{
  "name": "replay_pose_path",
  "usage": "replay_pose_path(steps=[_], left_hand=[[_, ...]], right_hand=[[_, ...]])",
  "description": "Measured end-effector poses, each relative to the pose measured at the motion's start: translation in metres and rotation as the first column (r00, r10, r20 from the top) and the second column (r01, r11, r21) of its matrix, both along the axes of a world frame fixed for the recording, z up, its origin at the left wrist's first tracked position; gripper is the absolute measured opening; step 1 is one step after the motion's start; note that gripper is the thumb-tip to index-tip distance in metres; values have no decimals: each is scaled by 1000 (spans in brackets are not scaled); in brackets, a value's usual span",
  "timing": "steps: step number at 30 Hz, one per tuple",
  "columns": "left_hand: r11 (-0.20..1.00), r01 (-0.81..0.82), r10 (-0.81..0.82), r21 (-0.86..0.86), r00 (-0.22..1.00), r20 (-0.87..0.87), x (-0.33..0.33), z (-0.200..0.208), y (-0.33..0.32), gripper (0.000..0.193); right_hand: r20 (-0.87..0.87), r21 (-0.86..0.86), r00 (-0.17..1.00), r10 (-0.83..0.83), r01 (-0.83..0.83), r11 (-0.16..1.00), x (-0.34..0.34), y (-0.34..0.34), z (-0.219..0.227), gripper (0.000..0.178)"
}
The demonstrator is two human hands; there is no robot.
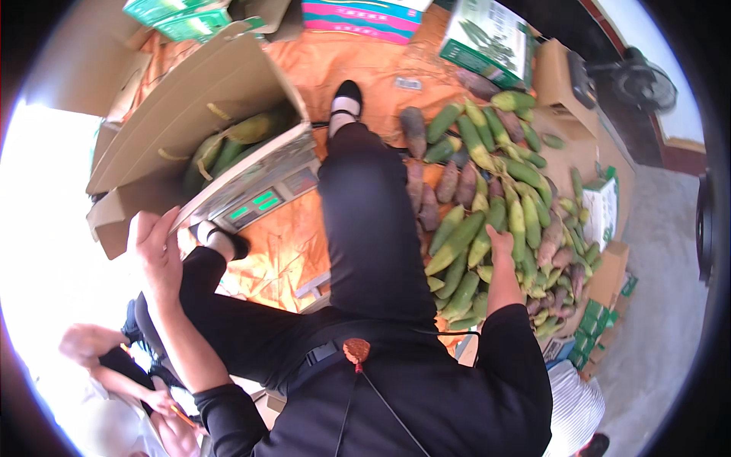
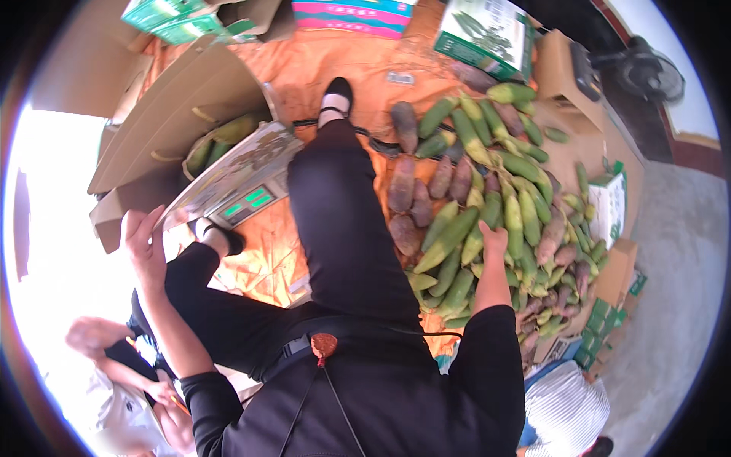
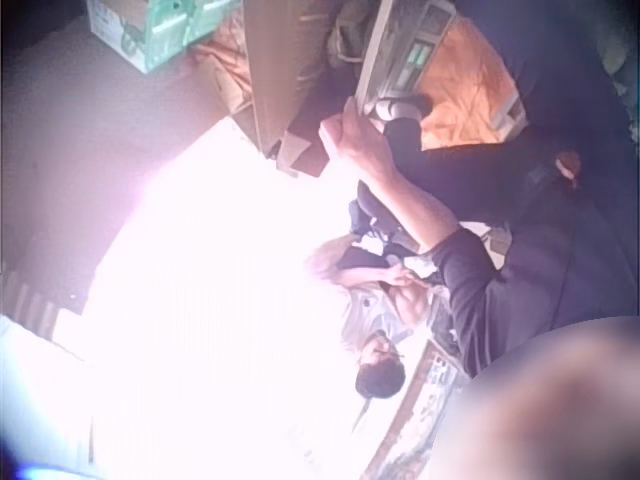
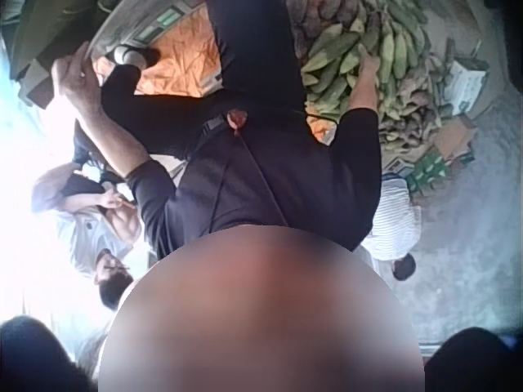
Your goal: Packaging produce into cardboard boxes for shipping.
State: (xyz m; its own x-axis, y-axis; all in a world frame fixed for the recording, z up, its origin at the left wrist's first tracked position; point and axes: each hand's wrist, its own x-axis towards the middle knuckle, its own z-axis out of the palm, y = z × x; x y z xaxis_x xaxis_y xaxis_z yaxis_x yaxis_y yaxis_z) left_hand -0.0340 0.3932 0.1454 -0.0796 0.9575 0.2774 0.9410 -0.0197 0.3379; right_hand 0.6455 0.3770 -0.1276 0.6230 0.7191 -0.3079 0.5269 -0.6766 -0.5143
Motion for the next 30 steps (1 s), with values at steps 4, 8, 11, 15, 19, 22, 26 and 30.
replay_pose_path(steps=[4,8,11,15,19,22,26,30], left_hand=[[999,-34,34,16,999,-20,1,4,-4,26],[998,-52,53,19,998,-41,1,5,-3,24],[998,-55,56,22,997,-60,-1,7,-5,24],[999,-22,24,43,999,-35,-1,6,-1,24],[998,-39,42,52,997,-59,-1,6,-2,23],[998,-41,45,49,996,-82,-2,7,-3,23],[998,-33,39,49,994,-107,-1,8,-4,24],[998,-5,12,62,993,-116,-2,8,-3,23]], right_hand=[[-85,-55,972,-218,214,975,-25,10,3,76],[12,-122,975,-222,222,967,-35,18,7,90],[-237,-37,939,-251,249,968,-52,19,16,82],[-277,-8,929,-247,254,967,-36,15,15,88],[-184,70,968,-170,186,980,-54,22,26,73],[-231,104,972,-38,63,993,-72,53,56,60],[-266,268,913,311,-239,933,-131,116,127,45],[-209,483,764,611,-462,744,-221,170,224,48]])
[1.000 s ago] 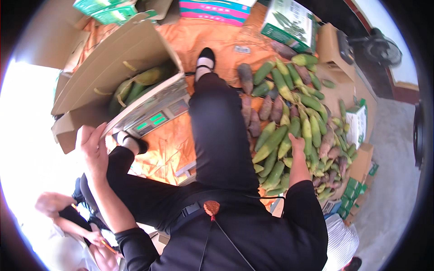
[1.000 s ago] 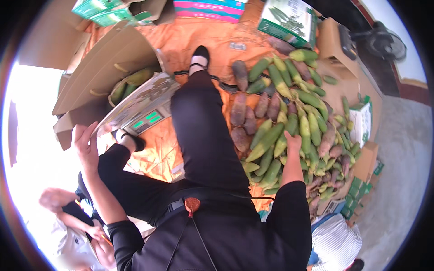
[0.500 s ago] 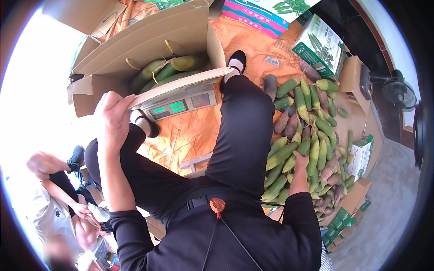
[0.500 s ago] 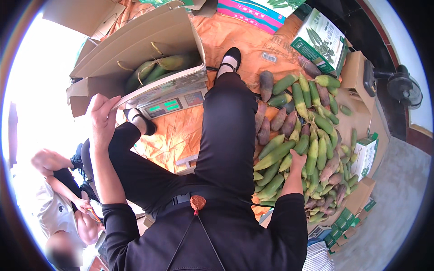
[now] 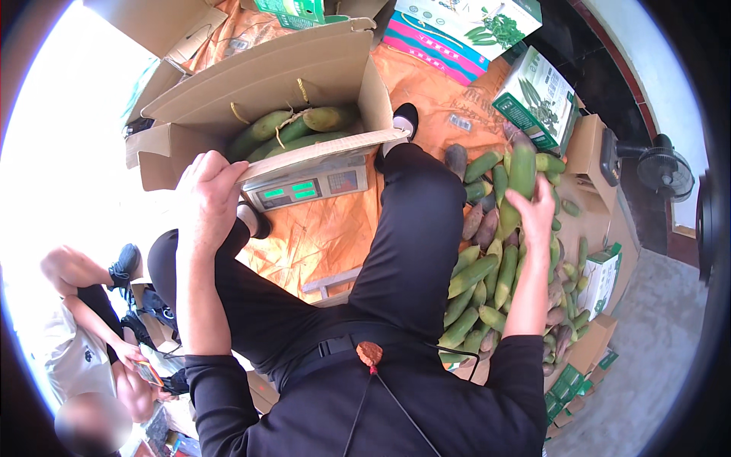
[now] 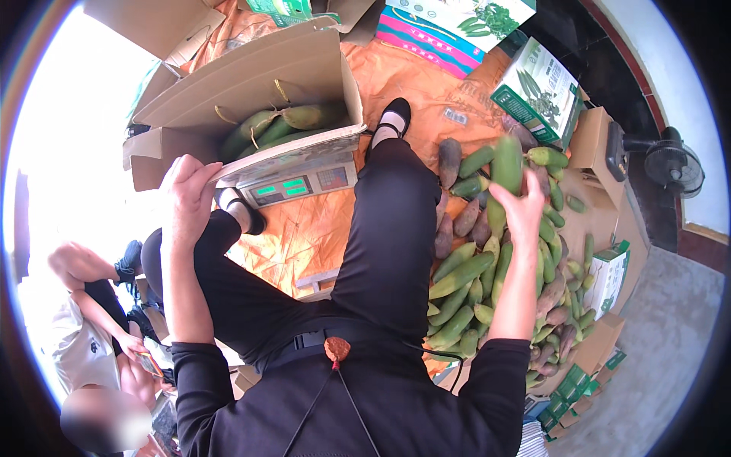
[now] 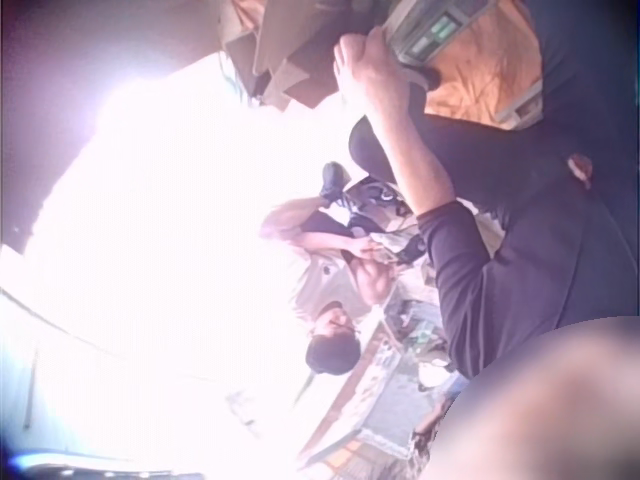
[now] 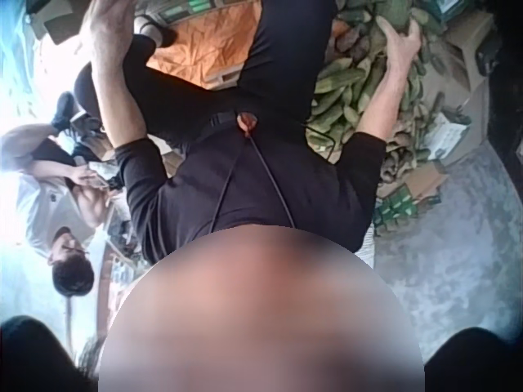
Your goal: Packaging produce into cardboard boxes for shipping.
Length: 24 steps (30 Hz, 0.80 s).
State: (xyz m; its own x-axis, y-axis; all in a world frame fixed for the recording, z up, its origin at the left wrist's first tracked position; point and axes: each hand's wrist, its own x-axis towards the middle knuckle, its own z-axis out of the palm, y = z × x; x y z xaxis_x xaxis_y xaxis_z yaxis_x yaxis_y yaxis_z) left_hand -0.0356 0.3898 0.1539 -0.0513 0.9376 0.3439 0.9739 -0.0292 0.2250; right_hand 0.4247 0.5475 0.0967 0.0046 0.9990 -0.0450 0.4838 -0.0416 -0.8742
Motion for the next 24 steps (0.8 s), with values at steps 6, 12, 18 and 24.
replay_pose_path(steps=[6,12,18,24], left_hand=[[1000,-6,6,5,1000,19,-1,0,-1,18],[1000,-4,3,30,999,40,-4,2,-2,16],[998,28,-31,49,997,67,-4,0,3,13],[998,18,-22,66,998,59,-9,-1,-4,12]], right_hand=[[265,355,843,468,-537,765,-150,31,125,50],[474,710,785,398,-608,355,-294,14,133,18],[713,293,525,465,-826,482,-349,-4,85,53],[172,181,704,689,-710,681,-272,39,87,45]])
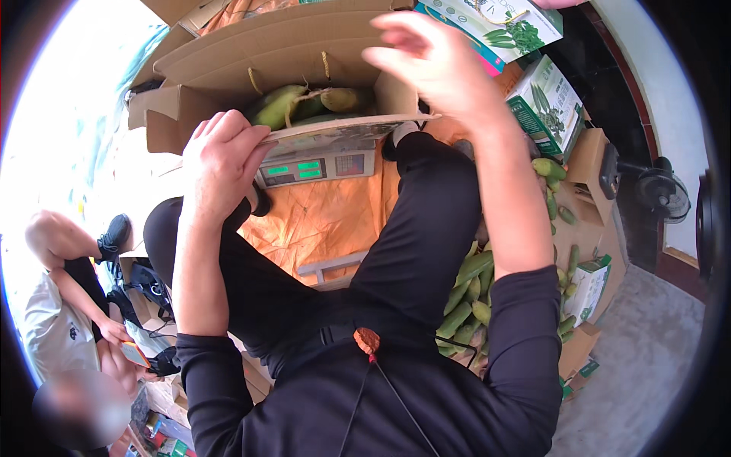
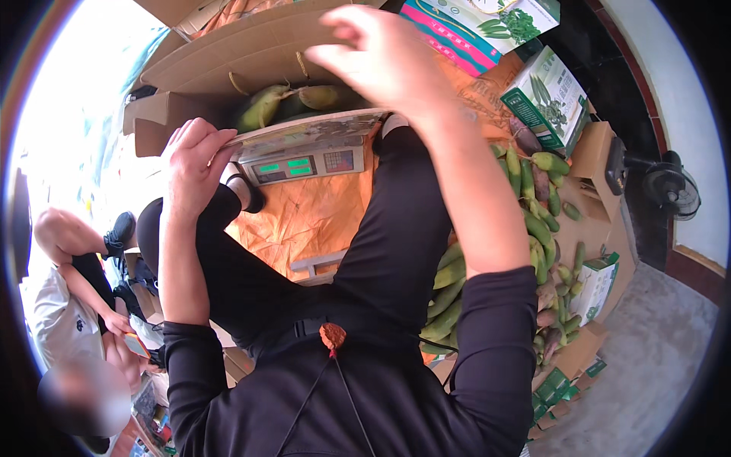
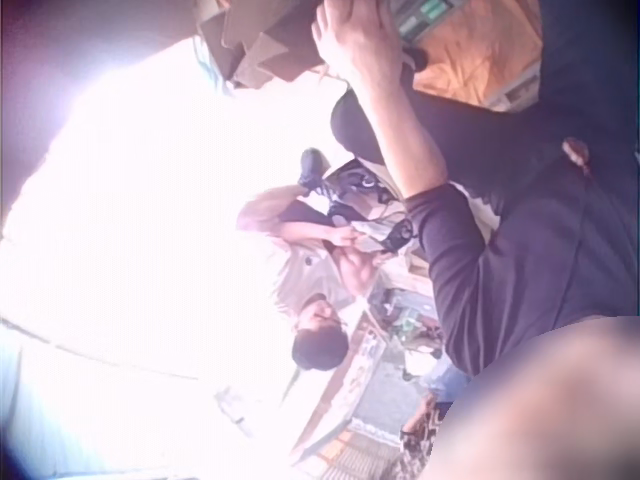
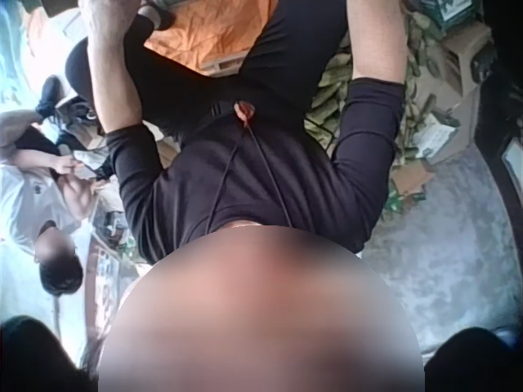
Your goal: Packaging produce into cardboard boxes for shipping.
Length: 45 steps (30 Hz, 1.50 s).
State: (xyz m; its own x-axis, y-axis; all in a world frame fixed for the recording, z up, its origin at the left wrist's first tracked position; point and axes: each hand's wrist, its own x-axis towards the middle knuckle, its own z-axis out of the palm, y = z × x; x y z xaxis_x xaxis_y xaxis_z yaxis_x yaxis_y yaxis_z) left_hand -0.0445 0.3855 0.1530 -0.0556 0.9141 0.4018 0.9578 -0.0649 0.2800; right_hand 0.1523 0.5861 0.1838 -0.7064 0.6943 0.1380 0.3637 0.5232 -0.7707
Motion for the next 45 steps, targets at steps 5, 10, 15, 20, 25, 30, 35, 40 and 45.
replay_pose_path(steps=[5,10,15,20,25,30,35,40,45], left_hand=[[1000,17,-17,-6,1000,-17,4,2,3,13],[1000,14,-14,5,1000,-27,2,-2,4,14],[1000,16,-15,24,1000,-12,4,-5,7,15],[1000,-28,28,-3,999,-31,4,-3,3,15],[1000,10,-11,-5,1000,-11,8,-5,9,17],[999,7,-4,-46,997,75,9,-1,5,19],[999,-1,3,-52,999,38,8,-4,5,17],[998,-10,12,-65,999,37,13,-7,7,17],[997,-7,9,-74,999,36,6,-9,4,18]], right_hand=[[-14,-173,938,-345,338,925,127,33,-60,40],[414,-120,735,-537,629,768,256,7,-160,35],[502,-301,574,-647,817,491,384,-62,-234,30],[680,-298,358,-640,932,205,413,-115,-233,30],[737,-303,254,-626,953,29,434,-140,-225,33],[696,-361,310,-647,931,58,441,-141,-240,34],[675,-357,268,-687,934,13,430,-140,-233,31],[735,-324,188,-651,941,-93,431,-155,-238,24],[772,-304,199,-604,950,-76,429,-178,-250,23]])
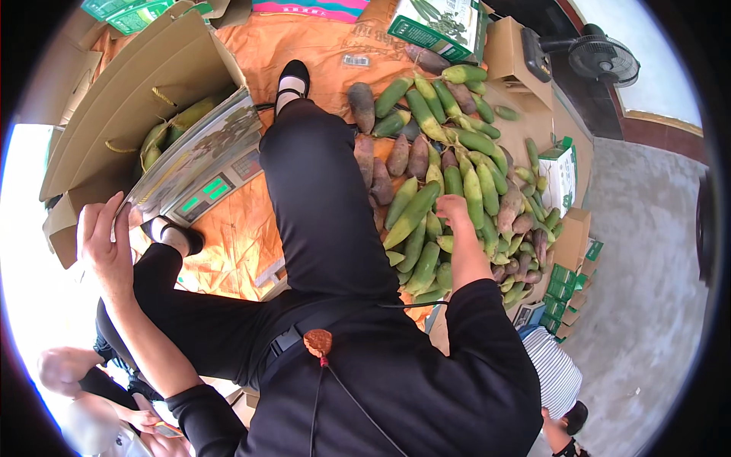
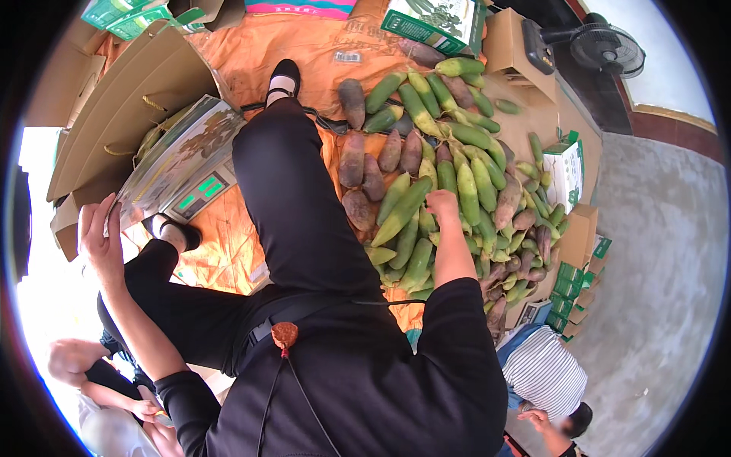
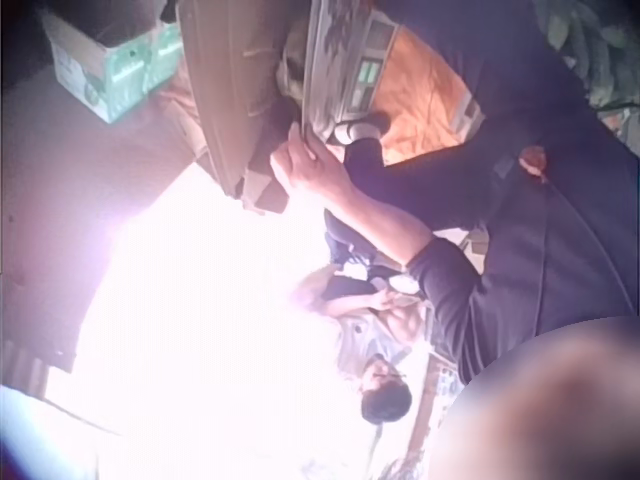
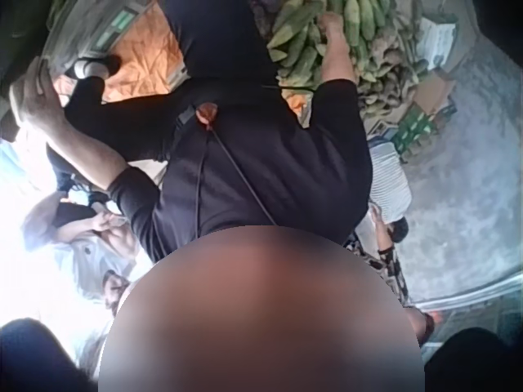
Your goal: Packaging produce into cardboard boxes for shipping.
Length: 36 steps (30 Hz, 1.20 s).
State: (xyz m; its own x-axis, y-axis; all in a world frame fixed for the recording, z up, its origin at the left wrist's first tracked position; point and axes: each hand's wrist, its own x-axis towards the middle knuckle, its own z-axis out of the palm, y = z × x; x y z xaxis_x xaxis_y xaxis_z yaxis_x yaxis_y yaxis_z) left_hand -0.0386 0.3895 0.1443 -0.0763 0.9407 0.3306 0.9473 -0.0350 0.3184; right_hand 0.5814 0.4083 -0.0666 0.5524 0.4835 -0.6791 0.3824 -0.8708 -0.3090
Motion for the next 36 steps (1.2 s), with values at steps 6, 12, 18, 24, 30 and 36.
replay_pose_path(steps=[6,12,18,24,30,36], left_hand=[[1000,12,-12,11,1000,7,4,-1,7,19],[999,-5,6,36,999,-32,8,10,3,21],[996,4,0,87,999,-46,12,8,7,19],[997,-16,23,78,995,-100,4,8,3,22],[996,-12,22,83,993,-115,2,6,8,21],[997,38,-30,61,991,-130,7,10,4,24]], right_hand=[[467,54,852,237,-295,954,50,-10,-21,26],[691,-105,640,336,-372,922,45,33,18,55],[659,-221,589,468,-444,868,62,34,14,71],[617,-278,639,459,-369,887,33,52,30,76],[583,-252,657,478,-414,875,46,55,21,76],[679,-293,529,509,-440,849,54,42,17,71]])
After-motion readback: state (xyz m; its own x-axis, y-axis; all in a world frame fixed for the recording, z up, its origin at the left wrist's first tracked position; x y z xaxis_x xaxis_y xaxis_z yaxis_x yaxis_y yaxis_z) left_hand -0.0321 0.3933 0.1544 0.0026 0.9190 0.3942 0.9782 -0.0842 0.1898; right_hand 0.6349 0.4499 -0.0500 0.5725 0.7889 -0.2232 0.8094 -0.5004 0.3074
